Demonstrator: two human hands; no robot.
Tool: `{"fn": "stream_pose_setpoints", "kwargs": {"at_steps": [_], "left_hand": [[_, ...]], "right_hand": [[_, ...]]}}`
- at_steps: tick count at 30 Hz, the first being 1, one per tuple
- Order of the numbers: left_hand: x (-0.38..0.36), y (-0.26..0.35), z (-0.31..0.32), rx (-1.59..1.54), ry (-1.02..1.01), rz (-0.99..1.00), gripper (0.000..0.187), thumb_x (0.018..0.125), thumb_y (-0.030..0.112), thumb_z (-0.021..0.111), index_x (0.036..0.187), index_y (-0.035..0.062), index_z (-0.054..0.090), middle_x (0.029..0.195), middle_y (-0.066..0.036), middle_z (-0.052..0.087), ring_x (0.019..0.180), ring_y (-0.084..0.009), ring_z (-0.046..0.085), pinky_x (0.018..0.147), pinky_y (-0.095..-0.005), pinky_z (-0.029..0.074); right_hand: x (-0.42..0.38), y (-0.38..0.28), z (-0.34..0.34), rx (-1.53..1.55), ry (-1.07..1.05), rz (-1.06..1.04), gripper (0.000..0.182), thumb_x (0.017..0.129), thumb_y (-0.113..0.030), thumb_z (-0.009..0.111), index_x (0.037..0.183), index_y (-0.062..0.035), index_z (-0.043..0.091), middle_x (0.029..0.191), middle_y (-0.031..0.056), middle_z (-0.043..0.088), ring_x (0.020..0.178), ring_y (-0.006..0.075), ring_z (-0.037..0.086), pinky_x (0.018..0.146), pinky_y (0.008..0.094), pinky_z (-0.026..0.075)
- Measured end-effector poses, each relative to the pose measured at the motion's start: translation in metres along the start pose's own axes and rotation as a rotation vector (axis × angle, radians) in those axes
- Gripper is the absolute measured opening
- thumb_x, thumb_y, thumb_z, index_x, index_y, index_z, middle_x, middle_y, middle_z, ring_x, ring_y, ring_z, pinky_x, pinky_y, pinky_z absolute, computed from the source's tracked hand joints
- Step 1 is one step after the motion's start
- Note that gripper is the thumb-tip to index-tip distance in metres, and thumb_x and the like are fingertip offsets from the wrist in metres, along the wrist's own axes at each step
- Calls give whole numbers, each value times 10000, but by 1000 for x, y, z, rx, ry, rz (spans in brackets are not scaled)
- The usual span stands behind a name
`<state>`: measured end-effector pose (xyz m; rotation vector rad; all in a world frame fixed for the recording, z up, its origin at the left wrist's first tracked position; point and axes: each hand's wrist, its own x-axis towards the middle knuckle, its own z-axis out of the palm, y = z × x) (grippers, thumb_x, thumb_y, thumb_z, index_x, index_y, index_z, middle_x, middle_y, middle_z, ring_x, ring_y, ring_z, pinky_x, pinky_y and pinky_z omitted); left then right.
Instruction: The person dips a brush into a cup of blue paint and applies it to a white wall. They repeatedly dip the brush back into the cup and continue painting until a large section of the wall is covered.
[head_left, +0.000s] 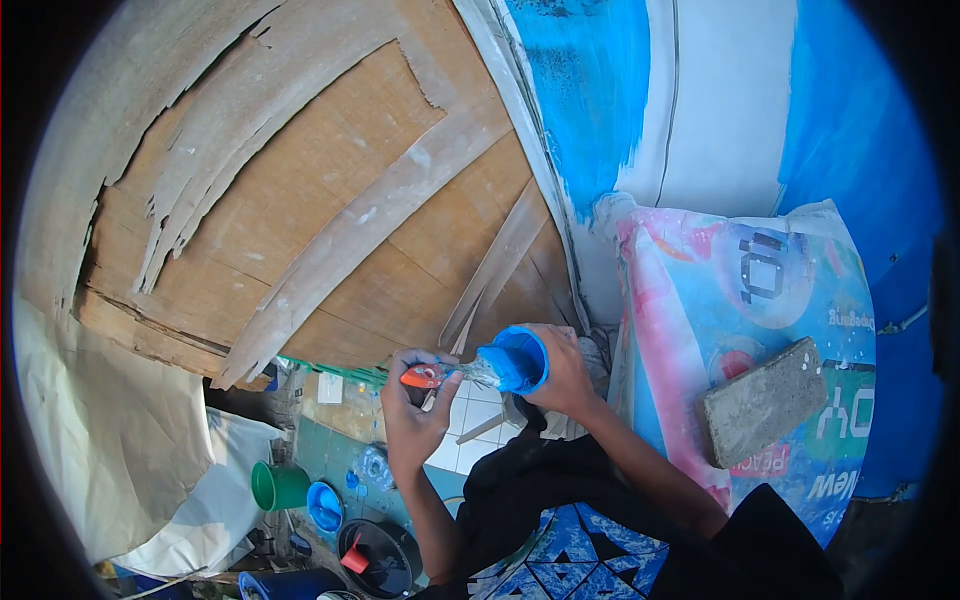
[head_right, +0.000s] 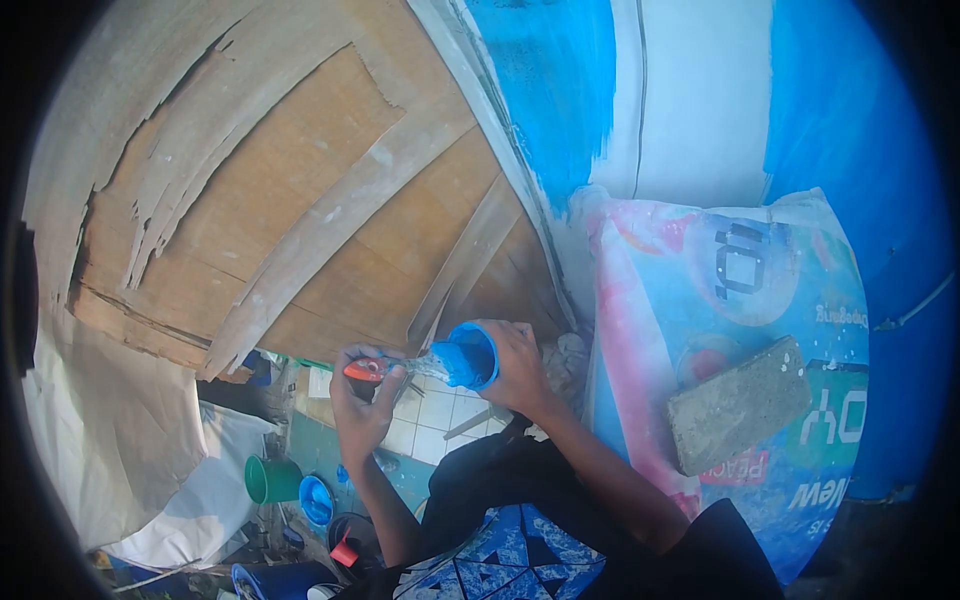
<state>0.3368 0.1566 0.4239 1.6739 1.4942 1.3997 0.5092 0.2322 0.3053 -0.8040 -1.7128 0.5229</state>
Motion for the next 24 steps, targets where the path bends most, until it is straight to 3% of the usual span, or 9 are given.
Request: {"fn": "stream_pose_setpoints", "kwargs": {"at_steps": [2, 5, 8, 17, 20, 24], "left_hand": [[-4, -3, 5, -36, -8, 25, 298, 866, -62, 638, 1049, 47, 430, 987, -98, 602, 876, -112, 561, 804, -256, 474], [-8, 1, 9, 107, 31, 79, 298, 874, -62, 621, 1019, 66, 394, 927, -62, 538, 825, -103, 521, 769, -248, 462], [-11, 7, 18, 155, 100, 161, 268, 865, -30, 650, 958, 38, 408, 886, -97, 570, 731, -105, 504, 660, -253, 445], [-30, 13, 33, 207, 77, 157, 254, 838, -7, 660, 928, 34, 427, 791, -80, 527, 667, -114, 496, 589, -262, 428], [-38, 22, 36, 211, 56, 119, 262, 852, -51, 612, 916, 67, 387, 795, -29, 448, 738, -98, 452, 688, -241, 431], [-49, 20, 39, 209, 77, 120, 258, 848, -55, 609, 925, 65, 395, 826, -33, 454, 762, -104, 453, 709, -248, 432]], "right_hand": [[-2, 2, 1, -5, 16, -11, 644, 604, -227, 852, 1166, -76, 576, 1082, 109, 658, 1038, 289, 614, 907, 409, 381], [-1, -5, 0, -12, 18, -43, 627, 625, -230, 841, 1170, -72, 574, 1081, 111, 660, 1038, 287, 616, 902, 412, 382], [-6, -8, 2, -31, -5, -76, 610, 653, -243, 829, 1178, -68, 572, 1090, 115, 657, 1044, 283, 615, 905, 418, 380], [-28, -9, -2, 25, -24, -97, 607, 644, -251, 840, 1173, -71, 603, 1115, 114, 657, 1042, 295, 619, 934, 434, 382], [-33, -10, -5, 22, -22, -127, 589, 684, -279, 818, 1183, -71, 585, 1108, 112, 656, 1048, 281, 617, 923, 427, 370], [-43, -10, -8, 20, -19, -143, 578, 679, -281, 823, 1170, -77, 594, 1102, 107, 658, 1044, 283, 618, 917, 430, 370]]}}
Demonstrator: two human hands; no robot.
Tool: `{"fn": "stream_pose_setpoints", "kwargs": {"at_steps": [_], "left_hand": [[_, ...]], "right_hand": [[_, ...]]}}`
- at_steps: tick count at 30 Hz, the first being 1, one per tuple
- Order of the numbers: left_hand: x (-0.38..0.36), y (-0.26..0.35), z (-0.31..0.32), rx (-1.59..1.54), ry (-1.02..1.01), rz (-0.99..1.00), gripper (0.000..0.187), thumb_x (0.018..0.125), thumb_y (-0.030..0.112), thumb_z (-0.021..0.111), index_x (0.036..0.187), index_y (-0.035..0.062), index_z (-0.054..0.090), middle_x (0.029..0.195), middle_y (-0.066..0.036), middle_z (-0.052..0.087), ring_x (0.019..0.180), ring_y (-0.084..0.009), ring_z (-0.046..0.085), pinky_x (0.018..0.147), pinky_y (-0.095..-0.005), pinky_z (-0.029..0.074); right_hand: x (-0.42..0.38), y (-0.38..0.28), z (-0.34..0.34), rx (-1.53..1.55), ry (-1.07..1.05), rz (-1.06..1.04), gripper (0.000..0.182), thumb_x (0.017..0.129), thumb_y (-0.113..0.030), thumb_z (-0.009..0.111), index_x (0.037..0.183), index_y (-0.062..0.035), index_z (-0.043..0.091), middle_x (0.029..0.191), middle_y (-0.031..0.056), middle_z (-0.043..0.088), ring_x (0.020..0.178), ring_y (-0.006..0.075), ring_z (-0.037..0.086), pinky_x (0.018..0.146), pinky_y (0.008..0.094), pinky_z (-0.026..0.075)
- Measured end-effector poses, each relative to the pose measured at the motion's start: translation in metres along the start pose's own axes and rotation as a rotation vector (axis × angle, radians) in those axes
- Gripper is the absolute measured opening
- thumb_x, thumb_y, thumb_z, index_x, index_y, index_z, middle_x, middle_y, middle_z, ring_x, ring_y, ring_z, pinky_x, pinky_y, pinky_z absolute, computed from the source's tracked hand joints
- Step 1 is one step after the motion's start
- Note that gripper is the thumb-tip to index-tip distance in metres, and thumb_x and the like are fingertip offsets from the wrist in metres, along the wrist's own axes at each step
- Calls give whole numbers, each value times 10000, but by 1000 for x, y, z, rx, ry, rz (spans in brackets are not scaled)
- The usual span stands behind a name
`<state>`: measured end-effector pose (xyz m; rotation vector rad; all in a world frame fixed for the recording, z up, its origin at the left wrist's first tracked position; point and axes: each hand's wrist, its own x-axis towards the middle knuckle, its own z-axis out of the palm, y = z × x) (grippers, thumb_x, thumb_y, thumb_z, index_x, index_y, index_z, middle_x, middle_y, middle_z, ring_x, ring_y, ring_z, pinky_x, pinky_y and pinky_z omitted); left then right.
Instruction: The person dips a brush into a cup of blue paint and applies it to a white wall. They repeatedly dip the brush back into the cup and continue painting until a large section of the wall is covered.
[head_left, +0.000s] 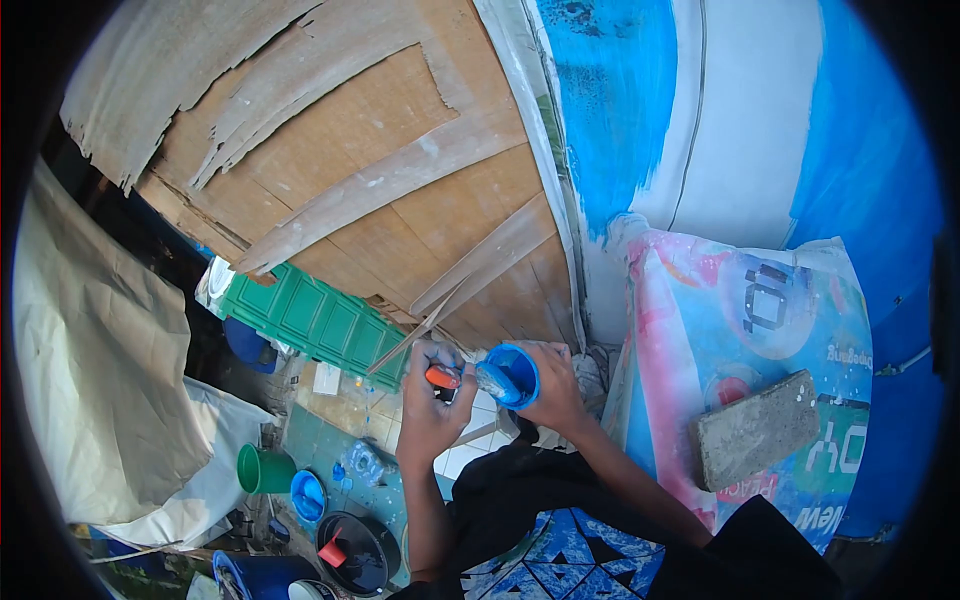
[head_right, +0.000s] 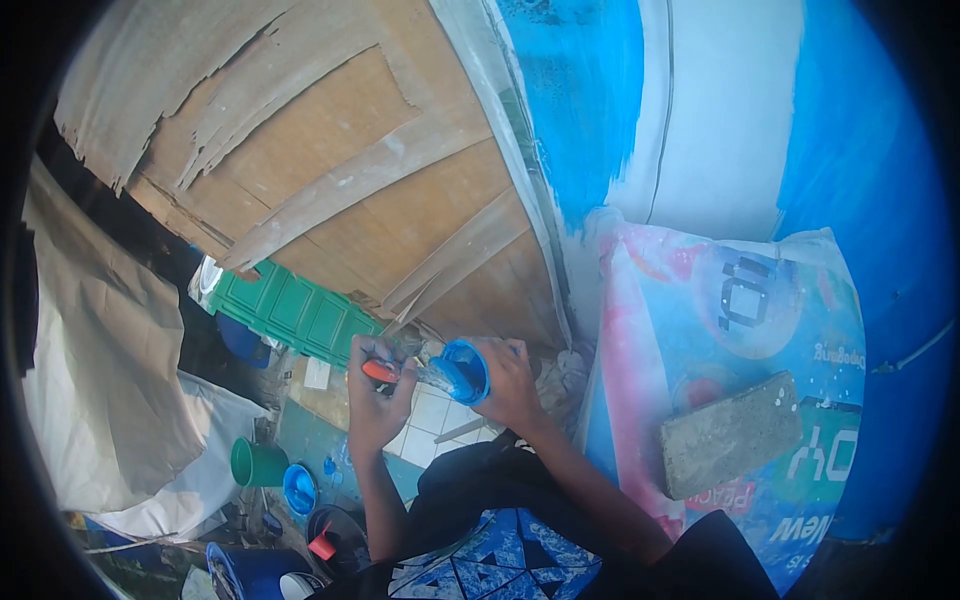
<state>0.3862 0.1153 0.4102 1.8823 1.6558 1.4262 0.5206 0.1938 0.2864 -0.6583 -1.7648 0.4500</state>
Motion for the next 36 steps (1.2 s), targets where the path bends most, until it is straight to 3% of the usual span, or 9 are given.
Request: {"fn": "stream_pose_setpoints", "kwargs": {"at_steps": [5, 8, 20, 29, 32, 36], "left_hand": [[-18, -2, 7, -17, 43, -6, 257, 852, -56, 605, 949, 65, 400, 875, -38, 461, 792, -102, 465, 724, -244, 438], [-30, -13, 14, -43, 131, 74, 247, 842, -20, 646, 967, 33, 440, 839, -45, 511, 706, -102, 475, 647, -254, 445], [-58, -10, 13, -36, 144, 39, 290, 858, -67, 595, 1023, 67, 397, 908, -42, 480, 813, -96, 497, 753, -243, 454], [-56, 0, 24, 55, 85, 72, 277, 830, -73, 607, 976, 57, 410, 881, -44, 466, 760, -94, 462, 710, -257, 439], [-52, -6, 29, 55, 150, 134, 257, 827, -13, 666, 968, 25, 455, 804, -78, 551, 677, -121, 520, 617, -275, 452], [-37, -15, 20, 39, 162, 164, 246, 831, -3, 675, 964, 22, 470, 779, -78, 559, 672, -123, 537, 624, -272, 461]], "right_hand": [[-15, 2, -5, -4, -10, -9, 607, 664, -289, 834, 1182, -82, 595, 1078, 107, 662, 1029, 285, 618, 891, 428, 375], [-22, 2, -15, 14, 2, -30, 627, 658, -298, 837, 1190, -75, 592, 1071, 114, 662, 1026, 290, 617, 889, 422, 378], [-46, 3, -10, 38, -17, -32, 618, 640, -301, 849, 1153, -66, 598, 1070, 124, 659, 1027, 298, 618, 910, 436, 388], [-45, 4, -12, 39, -42, -50, 591, 656, -245, 837, 1161, -66, 589, 1087, 128, 657, 1039, 305, 616, 932, 441, 378], [-42, 5, -17, 35, -29, -32, 605, 646, -248, 840, 1164, -66, 586, 1077, 126, 653, 1039, 302, 613, 929, 443, 375], [-30, 6, -12, 12, 24, 16, 627, 622, -252, 851, 1159, -66, 586, 1062, 120, 650, 1018, 303, 614, 906, 436, 387]]}}
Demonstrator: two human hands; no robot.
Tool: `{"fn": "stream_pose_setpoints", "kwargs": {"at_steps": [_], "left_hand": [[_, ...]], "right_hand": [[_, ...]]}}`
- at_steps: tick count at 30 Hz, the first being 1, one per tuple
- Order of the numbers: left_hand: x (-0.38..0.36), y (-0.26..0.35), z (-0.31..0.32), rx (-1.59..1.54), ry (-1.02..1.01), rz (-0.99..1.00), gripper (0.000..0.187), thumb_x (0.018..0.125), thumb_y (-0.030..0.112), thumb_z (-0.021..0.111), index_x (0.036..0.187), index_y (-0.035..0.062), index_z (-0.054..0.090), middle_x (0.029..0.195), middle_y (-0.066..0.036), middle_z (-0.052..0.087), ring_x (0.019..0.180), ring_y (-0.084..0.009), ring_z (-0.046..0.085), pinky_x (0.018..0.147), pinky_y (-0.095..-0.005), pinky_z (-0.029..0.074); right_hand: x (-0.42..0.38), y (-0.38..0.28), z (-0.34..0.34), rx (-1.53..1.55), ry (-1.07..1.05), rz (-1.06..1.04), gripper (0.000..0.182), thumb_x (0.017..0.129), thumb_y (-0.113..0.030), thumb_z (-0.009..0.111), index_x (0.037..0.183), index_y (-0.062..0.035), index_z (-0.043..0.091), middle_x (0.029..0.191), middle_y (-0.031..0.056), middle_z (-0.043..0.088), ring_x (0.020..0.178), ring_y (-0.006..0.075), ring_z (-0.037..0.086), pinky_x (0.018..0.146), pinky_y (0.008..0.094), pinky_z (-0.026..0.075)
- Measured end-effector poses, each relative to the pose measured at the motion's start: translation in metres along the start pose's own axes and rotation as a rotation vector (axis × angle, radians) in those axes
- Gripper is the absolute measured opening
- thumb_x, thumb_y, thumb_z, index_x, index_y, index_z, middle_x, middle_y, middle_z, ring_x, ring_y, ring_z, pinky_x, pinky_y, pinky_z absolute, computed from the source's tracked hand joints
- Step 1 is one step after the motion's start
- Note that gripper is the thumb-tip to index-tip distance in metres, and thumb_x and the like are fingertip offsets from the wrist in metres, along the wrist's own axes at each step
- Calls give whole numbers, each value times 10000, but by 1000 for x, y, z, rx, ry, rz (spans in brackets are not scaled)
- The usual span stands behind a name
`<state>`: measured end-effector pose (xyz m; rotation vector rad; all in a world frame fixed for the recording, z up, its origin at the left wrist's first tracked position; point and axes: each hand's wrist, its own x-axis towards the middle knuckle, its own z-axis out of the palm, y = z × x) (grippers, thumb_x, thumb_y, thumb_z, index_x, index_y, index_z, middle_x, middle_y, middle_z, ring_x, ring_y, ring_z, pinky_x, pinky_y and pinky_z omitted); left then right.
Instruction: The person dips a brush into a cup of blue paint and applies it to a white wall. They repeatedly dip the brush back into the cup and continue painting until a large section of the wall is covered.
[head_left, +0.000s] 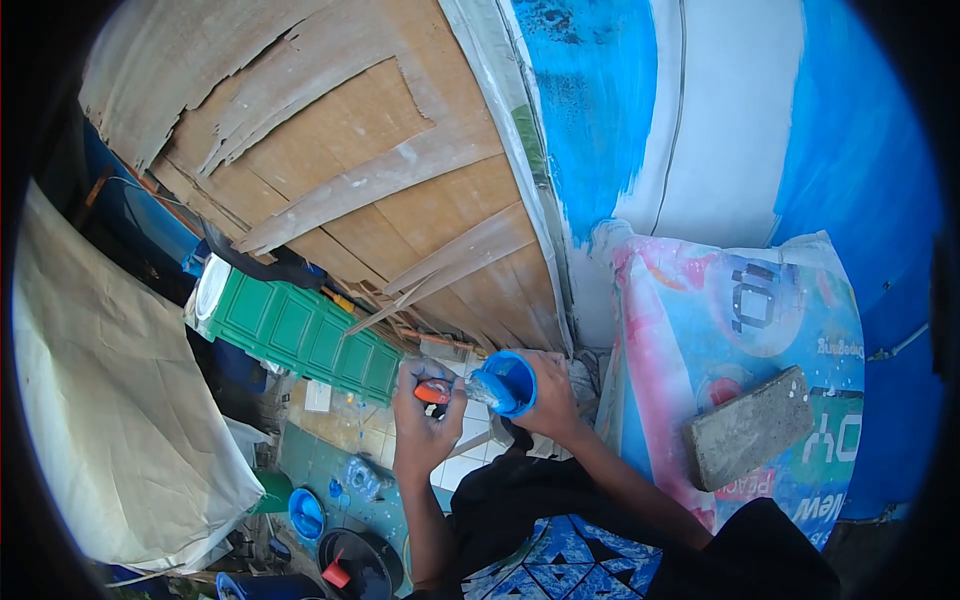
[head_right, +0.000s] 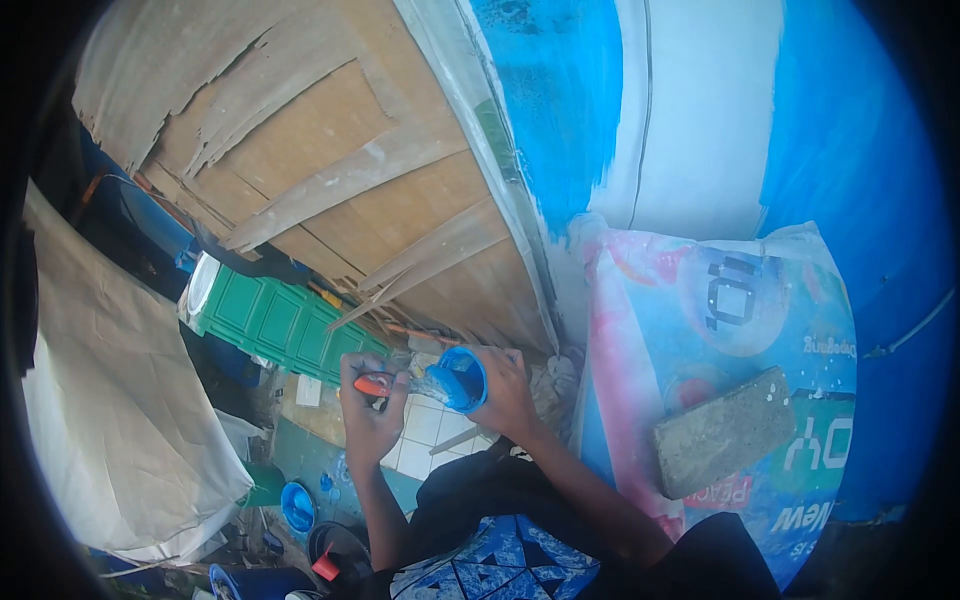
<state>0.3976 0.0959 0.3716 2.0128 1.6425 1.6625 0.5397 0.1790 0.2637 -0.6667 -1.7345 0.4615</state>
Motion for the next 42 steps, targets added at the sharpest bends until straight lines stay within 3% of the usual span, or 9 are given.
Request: {"fn": "stream_pose_setpoints", "kwargs": {"at_steps": [16, 20, 23, 27, 31, 35, 36, 41, 42], "left_hand": [[13, -22, -3, 37, -93, -165, 226, 832, 49, 712, 964, 17, 532, 770, -89, 637, 639, -150, 604, 607, -294, 487], [16, -23, -1, 94, -105, -43, 279, 816, 116, 770, 964, 14, 558, 826, -126, 656, 728, -220, 669, 666, -308, 523], [22, -29, -6, 36, -94, -98, 259, 817, 65, 748, 978, 18, 552, 820, -72, 635, 740, -108, 608, 657, -247, 488], [34, -5, -20, 65, -101, -223, 265, 813, 123, 763, 968, 22, 574, 775, -63, 637, 693, -105, 615, 612, -241, 483], [40, -12, -28, 66, -97, -132, 214, 772, 120, 803, 870, 21, 640, 764, -41, 643, 685, -103, 612, 629, -245, 484], [40, -35, -47, 56, -288, -169, 170, 744, 109, 825, 826, 28, 701, 764, -47, 665, 667, -119, 616, 656, -259, 494], [41, -40, -53, 89, -387, -218, 179, 753, 141, 804, 856, 25, 715, 801, -96, 690, 706, -180, 659, 663, -303, 513], [57, -67, -66, 120, -948, -442, 388, 838, 203, 748, 1171, 26, 658, 868, -112, 714, 760, -194, 674, 711, -299, 525], [56, -87, -61, 122, -956, -300, 406, 856, 224, 726, 1195, 19, 638, 896, -133, 711, 787, -226, 677, 727, -321, 526]], "right_hand": [[14, 15, 20, 48, -62, 93, 589, 584, -210, 863, 1091, -76, 595, 996, 111, 667, 929, 323, 642, 838, 421, 441], [25, 12, 20, 66, -78, 97, 584, 574, -185, 863, 1081, -82, 592, 980, 107, 670, 908, 336, 644, 809, 431, 463], [33, 6, 21, 96, -70, 120, 602, 562, -191, 876, 1081, -83, 590, 977, 110, 670, 904, 340, 645, 793, 433, 475], [32, 6, 19, 108, -33, 142, 617, 546, -205, 893, 1070, -80, 592, 963, 116, 675, 885, 330, 655, 788, 422, 494], [36, 13, 18, 97, -14, 156, 595, 549, -198, 886, 1053, -72, 595, 938, 119, 682, 860, 311, 670, 785, 403, 512], [32, 24, 19, 169, -41, 213, 632, 531, -242, 887, 1074, -88, 601, 993, 93, 658, 919, 320, 635, 821, 432, 467], [30, 30, 20, 158, -40, 215, 643, 526, -244, 887, 1080, -88, 600, 994, 99, 657, 928, 325, 632, 822, 433, 467], [19, 29, 23, 83, -75, 246, 690, 516, -239, 881, 1120, -86, 585, 1007, 133, 652, 969, 357, 620, 845, 454, 470], [29, 33, 22, 66, -73, 205, 692, 518, -238, 879, 1125, -86, 583, 1007, 136, 651, 969, 361, 620, 849, 457, 470]]}}
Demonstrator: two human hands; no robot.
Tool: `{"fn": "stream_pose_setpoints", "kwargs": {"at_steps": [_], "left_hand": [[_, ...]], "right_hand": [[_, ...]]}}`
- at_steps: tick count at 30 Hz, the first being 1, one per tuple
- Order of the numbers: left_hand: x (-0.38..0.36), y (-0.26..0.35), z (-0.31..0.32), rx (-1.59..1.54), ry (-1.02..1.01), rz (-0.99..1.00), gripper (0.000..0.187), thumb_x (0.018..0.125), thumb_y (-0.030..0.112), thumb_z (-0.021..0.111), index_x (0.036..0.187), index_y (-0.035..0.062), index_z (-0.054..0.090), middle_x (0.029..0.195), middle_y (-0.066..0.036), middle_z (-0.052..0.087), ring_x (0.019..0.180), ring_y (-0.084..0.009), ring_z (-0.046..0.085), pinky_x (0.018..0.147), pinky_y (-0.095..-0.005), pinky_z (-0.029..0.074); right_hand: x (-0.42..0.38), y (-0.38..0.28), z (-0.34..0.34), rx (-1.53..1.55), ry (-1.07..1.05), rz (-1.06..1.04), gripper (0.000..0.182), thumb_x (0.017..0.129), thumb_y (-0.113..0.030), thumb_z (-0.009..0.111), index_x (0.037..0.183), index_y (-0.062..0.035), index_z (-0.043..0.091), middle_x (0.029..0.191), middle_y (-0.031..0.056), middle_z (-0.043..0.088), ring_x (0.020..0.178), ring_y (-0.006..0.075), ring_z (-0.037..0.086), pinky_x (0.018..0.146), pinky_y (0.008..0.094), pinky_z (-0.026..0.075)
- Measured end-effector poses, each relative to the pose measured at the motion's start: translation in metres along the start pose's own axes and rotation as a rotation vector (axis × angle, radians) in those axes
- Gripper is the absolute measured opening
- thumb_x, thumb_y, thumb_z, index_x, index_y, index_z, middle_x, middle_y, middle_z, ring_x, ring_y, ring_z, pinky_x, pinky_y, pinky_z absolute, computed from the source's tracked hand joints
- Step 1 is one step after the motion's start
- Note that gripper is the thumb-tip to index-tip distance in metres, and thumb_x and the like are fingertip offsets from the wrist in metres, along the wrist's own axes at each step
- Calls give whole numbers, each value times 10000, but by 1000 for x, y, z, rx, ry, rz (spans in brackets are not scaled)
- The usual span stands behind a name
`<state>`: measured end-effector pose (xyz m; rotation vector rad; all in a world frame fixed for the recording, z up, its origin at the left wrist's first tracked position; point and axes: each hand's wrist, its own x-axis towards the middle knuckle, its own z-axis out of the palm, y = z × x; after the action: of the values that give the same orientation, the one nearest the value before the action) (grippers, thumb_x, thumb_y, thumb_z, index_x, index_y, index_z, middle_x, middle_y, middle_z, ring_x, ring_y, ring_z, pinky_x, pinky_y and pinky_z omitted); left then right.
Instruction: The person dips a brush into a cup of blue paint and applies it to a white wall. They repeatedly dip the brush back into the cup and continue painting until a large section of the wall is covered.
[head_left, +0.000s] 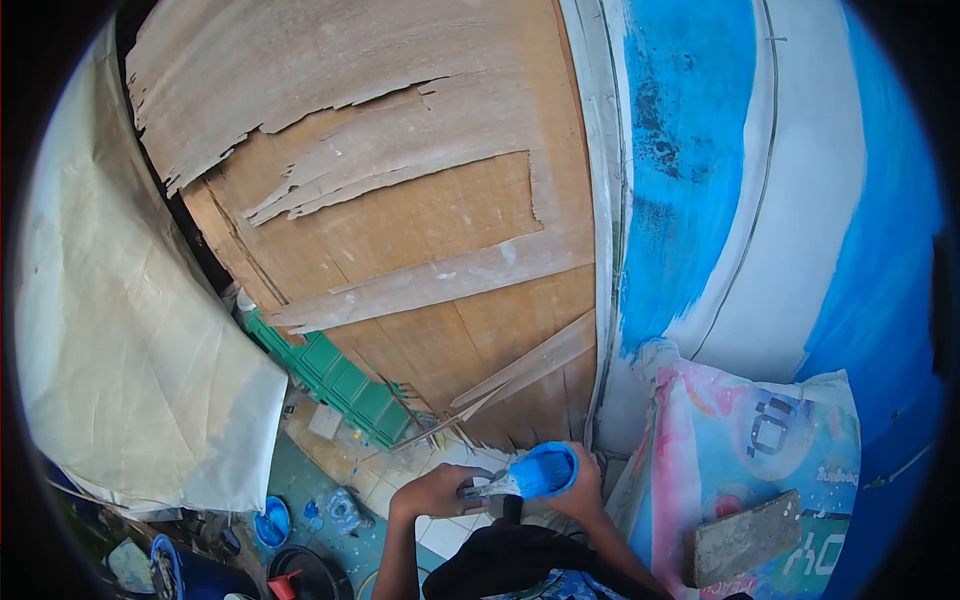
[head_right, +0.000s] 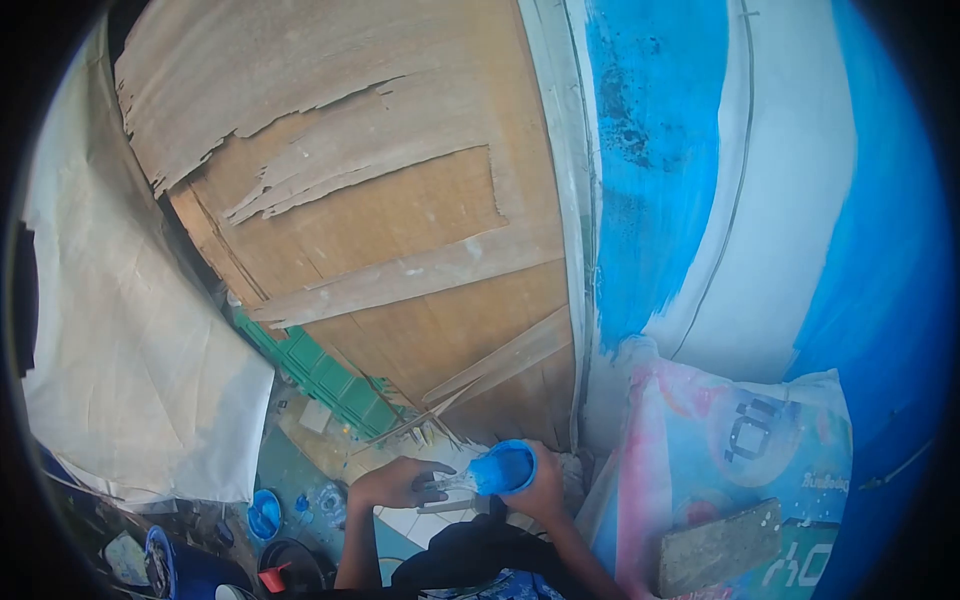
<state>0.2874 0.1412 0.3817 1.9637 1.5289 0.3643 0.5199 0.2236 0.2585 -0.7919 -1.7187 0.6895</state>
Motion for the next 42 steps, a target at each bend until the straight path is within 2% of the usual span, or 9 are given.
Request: {"fn": "stream_pose_setpoints", "kwargs": {"at_steps": [2, 4, 7, 8, 11, 29, 35, 38, 42], "left_hand": [[16, -27, 20, 121, 23, 218, 445, 892, 266, 682, 1243, 5, 598, 952, -176, 706, 840, -290, 683, 758, -365, 529], [18, -14, 21, 102, -45, 74, 444, 914, 321, 651, 1190, -24, 611, 963, -237, 676, 852, -364, 660, 770, -402, 520], [14, 9, 16, 21, -120, -43, 543, 925, 339, 636, 1327, -8, 522, 1007, -276, 654, 903, -396, 643, 820, -416, 497], [11, 3, 23, 21, 5, 46, 470, 936, 357, 625, 1223, -13, 577, 910, -264, 653, 820, -391, 642, 746, -422, 493], [12, 2, 25, -63, -16, -45, 403, 956, 386, 599, 940, -16, 603, 707, -223, 604, 623, -358, 587, 611, -402, 455], [-5, 21, 42, 93, 295, -187, 370, 876, 371, 679, 857, 1, 692, 700, -214, 635, 660, -409, 619, 608, -439, 486], [-7, 21, 39, -20, 321, -114, 301, 884, 293, 693, 833, -4, 680, 645, -198, 608, 545, -346, 571, 551, -398, 450], [-8, 15, 35, -105, 311, -76, 272, 915, 228, 674, 848, -33, 637, 602, -114, 503, 542, -132, 437, 529, -324, 386], [1, -3, 45, -153, 392, -19, 305, 915, 245, 676, 789, -22, 599, 554, -79, 407, 511, -126, 338, 485, -325, 314]], "right_hand": [[6, 7, -3, 4, 4, -10, 677, 522, -235, 876, 1116, -83, 586, 1008, 137, 651, 963, 363, 622, 855, 456, 471], [3, 2, 4, 74, 13, 26, 668, 528, -232, 873, 1114, -83, 588, 1009, 137, 651, 959, 364, 623, 856, 454, 470], [3, -8, -2, 25, -19, 56, 665, 527, -209, 857, 1125, -89, 591, 1017, 126, 654, 957, 359, 617, 860, 444, 467], [4, -8, -2, 17, -7, 52, 673, 519, -222, 867, 1117, -81, 591, 1007, 124, 659, 944, 347, 627, 852, 434, 471], [2, -9, -3, -31, 12, 29, 693, 503, -253, 889, 1100, -64, 593, 989, 122, 668, 922, 325, 647, 836, 416, 481], [4, -16, 1, 42, -23, -35, 701, 509, -215, 856, 1144, -65, 599, 1053, 118, 660, 992, 317, 630, 890, 438, 425], [5, -14, 0, 104, -25, 21, 711, 497, -202, 857, 1141, -71, 585, 1017, 109, 662, 956, 314, 634, 873, 426, 433], [4, -13, 0, 97, -3, 63, 724, 496, -194, 856, 1153, -81, 572, 1003, 110, 661, 943, 321, 633, 863, 423, 439], [6, -15, -1, 146, 14, 117, 720, 513, -206, 863, 1157, -89, 565, 1010, 114, 659, 950, 332, 629, 856, 431, 448]]}}
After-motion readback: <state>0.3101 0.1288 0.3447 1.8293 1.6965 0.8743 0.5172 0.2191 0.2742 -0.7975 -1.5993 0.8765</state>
